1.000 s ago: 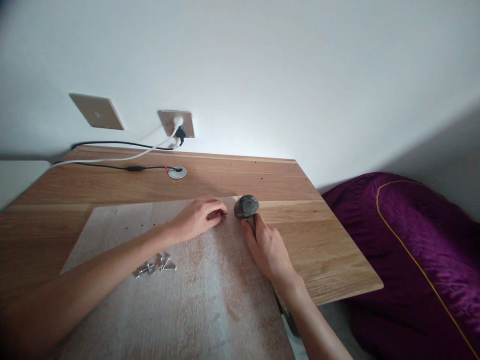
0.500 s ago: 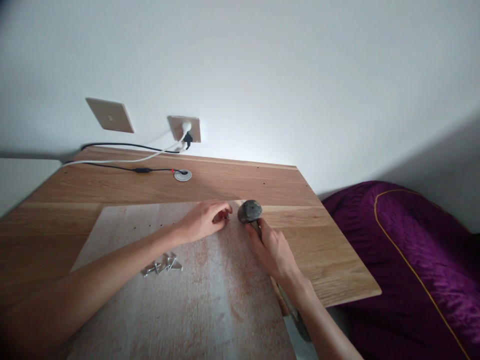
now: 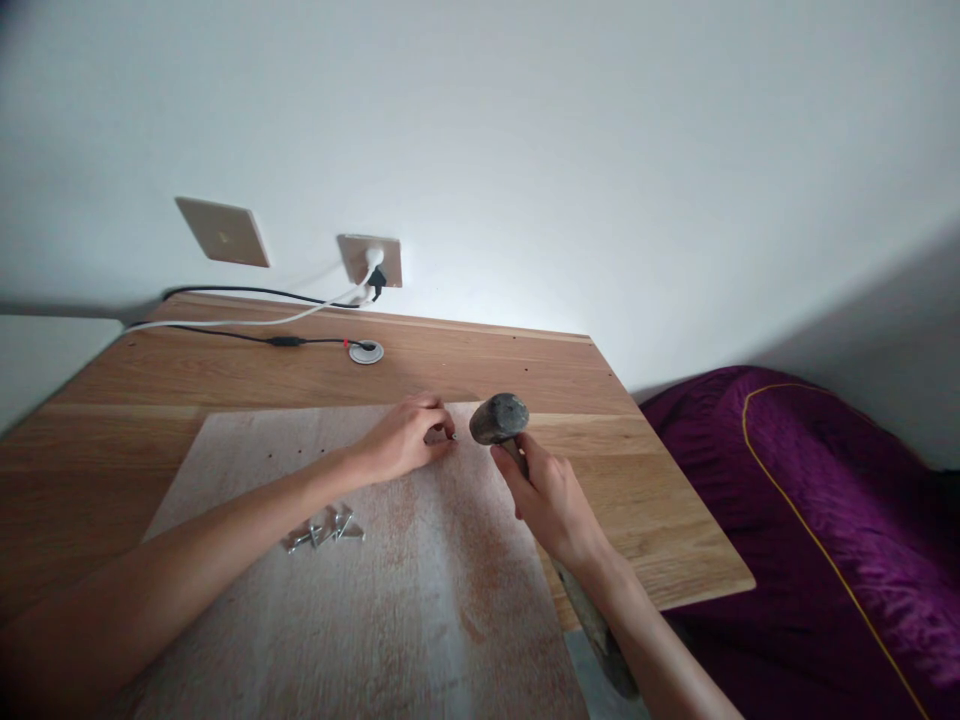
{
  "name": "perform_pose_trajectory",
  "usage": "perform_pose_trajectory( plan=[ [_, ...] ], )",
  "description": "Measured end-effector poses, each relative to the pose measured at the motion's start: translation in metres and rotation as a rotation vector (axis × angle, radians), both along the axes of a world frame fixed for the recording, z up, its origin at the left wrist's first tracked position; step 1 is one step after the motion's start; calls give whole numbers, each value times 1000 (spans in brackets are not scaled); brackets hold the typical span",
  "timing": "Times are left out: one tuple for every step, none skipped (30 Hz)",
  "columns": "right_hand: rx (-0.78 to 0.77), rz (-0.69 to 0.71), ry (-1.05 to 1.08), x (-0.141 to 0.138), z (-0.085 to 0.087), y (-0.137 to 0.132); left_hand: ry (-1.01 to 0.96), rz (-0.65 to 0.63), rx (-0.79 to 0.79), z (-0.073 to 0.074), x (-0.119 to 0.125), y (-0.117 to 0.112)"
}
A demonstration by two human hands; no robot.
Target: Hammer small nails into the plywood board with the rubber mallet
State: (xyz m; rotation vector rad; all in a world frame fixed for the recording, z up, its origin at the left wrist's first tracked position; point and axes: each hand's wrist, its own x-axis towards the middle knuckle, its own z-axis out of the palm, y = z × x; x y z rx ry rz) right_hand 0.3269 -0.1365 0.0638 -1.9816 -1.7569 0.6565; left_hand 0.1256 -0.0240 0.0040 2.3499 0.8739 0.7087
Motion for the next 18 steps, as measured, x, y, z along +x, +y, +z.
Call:
perform_pose_trajectory(
  plan=[
    [-4, 7, 3, -1, 1, 0, -6, -5, -10, 0, 0, 0],
    [-7, 15, 4, -2, 2, 1, -13, -10, -20, -1, 0, 1],
    [-11, 22, 6, -3, 3, 1, -22, -15, -28, -1, 0, 1],
    [-16, 30, 7, -4, 3, 1, -32, -20, -35, -1, 0, 2],
    [-20, 37, 8, -5, 4, 1, -42, -27, -40, -2, 0, 2],
    [-22, 42, 7, -6, 4, 1, -48, -32, -45, -1, -1, 3],
    [-23, 44, 6, -7, 5, 0, -50, -37, -51, -1, -1, 3],
    [-25, 46, 4, -9, 5, 0, -48, -41, -56, -1, -1, 3],
    [-28, 48, 4, -10, 5, 0, -46, -46, -61, -1, -1, 4],
    [-34, 51, 5, -11, 6, 0, -46, -50, -66, 0, -2, 4],
    [-44, 56, 9, -11, 6, -1, -48, -54, -71, 1, -2, 4],
    [-56, 62, 13, -12, 7, -1, -54, -59, -78, 1, -2, 4],
    [-68, 70, 18, -13, 8, -1, -61, -64, -86, 2, -2, 4],
    [-78, 75, 22, -13, 9, -1, -65, -67, -95, 2, -2, 4],
    [-83, 76, 27, -13, 11, -1, -64, -68, -104, 3, -2, 3],
    [-83, 74, 32, -14, 12, -1, -56, -65, -109, 3, -2, 3],
    [-79, 70, 39, -14, 14, -1, -45, -61, -110, 3, -3, 3],
    [-78, 67, 46, -14, 16, -2, -34, -53, -104, 3, -3, 3]
  ],
)
